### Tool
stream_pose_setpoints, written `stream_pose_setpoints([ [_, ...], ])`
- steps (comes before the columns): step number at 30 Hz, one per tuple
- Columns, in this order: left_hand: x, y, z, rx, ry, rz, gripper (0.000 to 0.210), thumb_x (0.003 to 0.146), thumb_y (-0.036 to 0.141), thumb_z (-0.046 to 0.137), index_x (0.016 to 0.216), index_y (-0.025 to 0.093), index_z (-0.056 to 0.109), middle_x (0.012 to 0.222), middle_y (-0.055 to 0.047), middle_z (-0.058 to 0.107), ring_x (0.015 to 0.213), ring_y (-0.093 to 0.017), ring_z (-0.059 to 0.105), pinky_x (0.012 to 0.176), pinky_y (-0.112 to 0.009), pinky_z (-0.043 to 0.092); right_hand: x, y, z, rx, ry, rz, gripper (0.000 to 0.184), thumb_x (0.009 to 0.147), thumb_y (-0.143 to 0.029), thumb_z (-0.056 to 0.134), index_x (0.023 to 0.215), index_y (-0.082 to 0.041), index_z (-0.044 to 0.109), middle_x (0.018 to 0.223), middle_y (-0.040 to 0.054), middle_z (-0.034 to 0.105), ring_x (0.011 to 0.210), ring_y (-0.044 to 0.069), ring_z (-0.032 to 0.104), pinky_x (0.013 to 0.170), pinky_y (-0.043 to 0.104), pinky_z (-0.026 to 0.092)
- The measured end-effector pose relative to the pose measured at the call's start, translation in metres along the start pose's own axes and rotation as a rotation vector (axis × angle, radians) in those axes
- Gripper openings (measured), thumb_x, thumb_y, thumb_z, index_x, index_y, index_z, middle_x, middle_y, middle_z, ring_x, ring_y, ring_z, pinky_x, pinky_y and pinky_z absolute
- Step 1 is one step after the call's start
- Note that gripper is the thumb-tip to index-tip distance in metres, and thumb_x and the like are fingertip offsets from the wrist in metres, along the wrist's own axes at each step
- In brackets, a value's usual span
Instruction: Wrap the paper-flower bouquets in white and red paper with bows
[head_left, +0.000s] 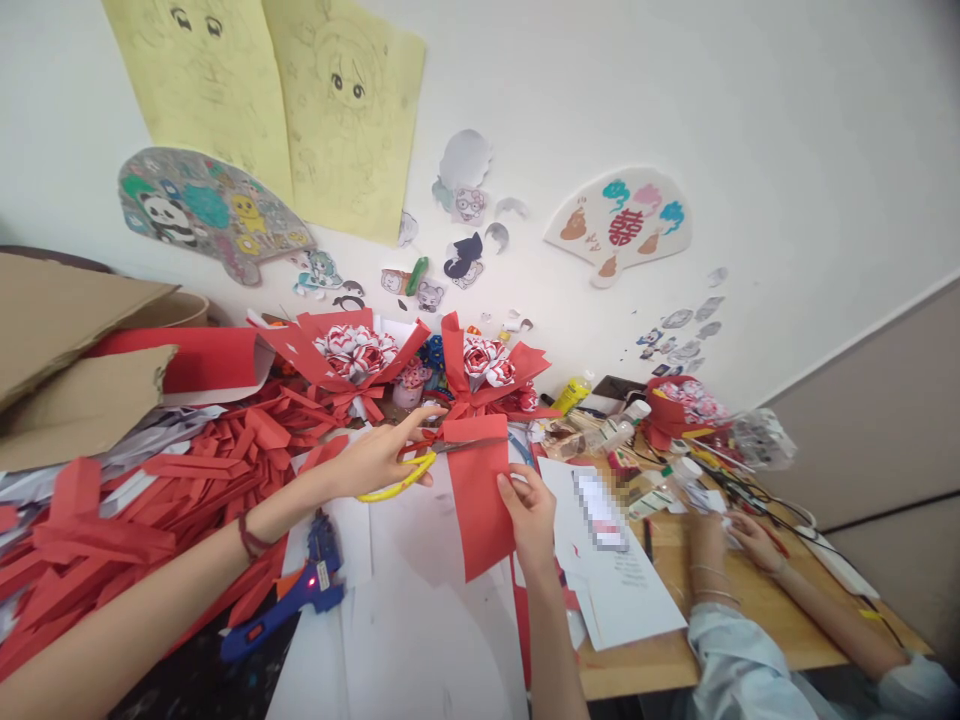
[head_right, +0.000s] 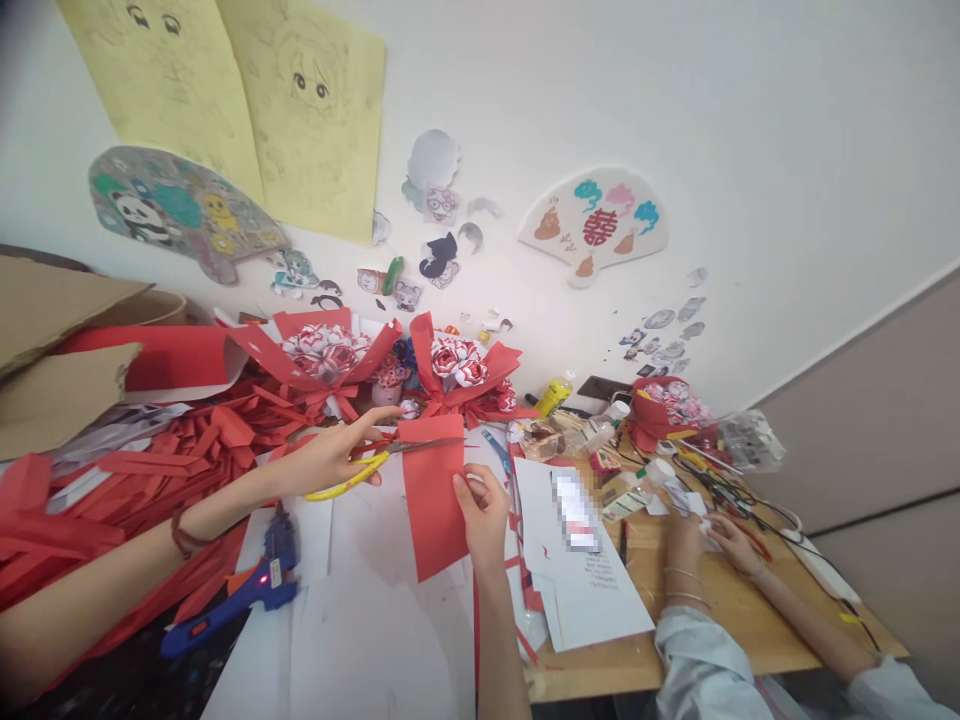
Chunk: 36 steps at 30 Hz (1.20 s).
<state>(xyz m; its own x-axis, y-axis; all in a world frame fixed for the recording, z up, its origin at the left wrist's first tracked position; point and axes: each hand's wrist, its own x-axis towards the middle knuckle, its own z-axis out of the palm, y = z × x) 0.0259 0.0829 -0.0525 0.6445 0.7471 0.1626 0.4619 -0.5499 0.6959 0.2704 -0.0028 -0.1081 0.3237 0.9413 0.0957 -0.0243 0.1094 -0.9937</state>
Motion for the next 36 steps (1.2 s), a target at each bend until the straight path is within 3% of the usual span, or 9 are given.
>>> stream_pose_setpoints([
  [10,0.001,-0.001,0.000,0.045,0.007,0.000,0.070,0.083,0.037,0.059,0.146,0.029,0.029,0.098,-0.003,0.073,0.068,-0.016,0.067,0.062,-0.021,0.041,0.000,0.003,-0.003,0.008,-0.001,0.010,0.039,0.074,-0.049,0.076,0.094,-0.019,0.061,0.060,-0.0016,0.060,0.057,0.016,0.057,0.054,0.025,0.044],
  [19,0.002,0.000,0.001,0.053,0.024,0.027,0.062,0.086,0.040,0.056,0.143,0.029,0.036,0.099,-0.003,0.073,0.071,-0.016,0.068,0.065,-0.020,0.043,0.000,0.009,-0.008,0.001,0.007,0.003,0.039,0.075,-0.047,0.076,0.095,-0.018,0.061,0.058,-0.0020,0.058,0.057,0.016,0.057,0.055,0.024,0.045],
  [29,0.013,-0.005,0.012,0.106,-0.029,0.066,0.069,0.082,0.034,0.060,0.145,0.029,0.033,0.079,0.002,0.074,0.064,-0.016,0.065,0.058,-0.019,0.036,-0.009,0.010,-0.017,0.061,0.037,0.026,0.039,0.075,-0.046,0.076,0.096,-0.019,0.060,0.061,-0.0005,0.062,0.056,0.016,0.057,0.053,0.024,0.044],
  [36,0.025,-0.003,0.025,0.014,-0.070,0.084,0.071,0.084,0.030,0.058,0.148,0.025,0.027,0.081,0.001,0.074,0.072,-0.017,0.065,0.063,-0.021,0.039,-0.010,0.023,-0.036,0.072,0.168,0.064,0.041,0.076,-0.046,0.076,0.100,-0.018,0.060,0.062,-0.0020,0.060,0.055,0.012,0.053,0.052,0.022,0.042],
])
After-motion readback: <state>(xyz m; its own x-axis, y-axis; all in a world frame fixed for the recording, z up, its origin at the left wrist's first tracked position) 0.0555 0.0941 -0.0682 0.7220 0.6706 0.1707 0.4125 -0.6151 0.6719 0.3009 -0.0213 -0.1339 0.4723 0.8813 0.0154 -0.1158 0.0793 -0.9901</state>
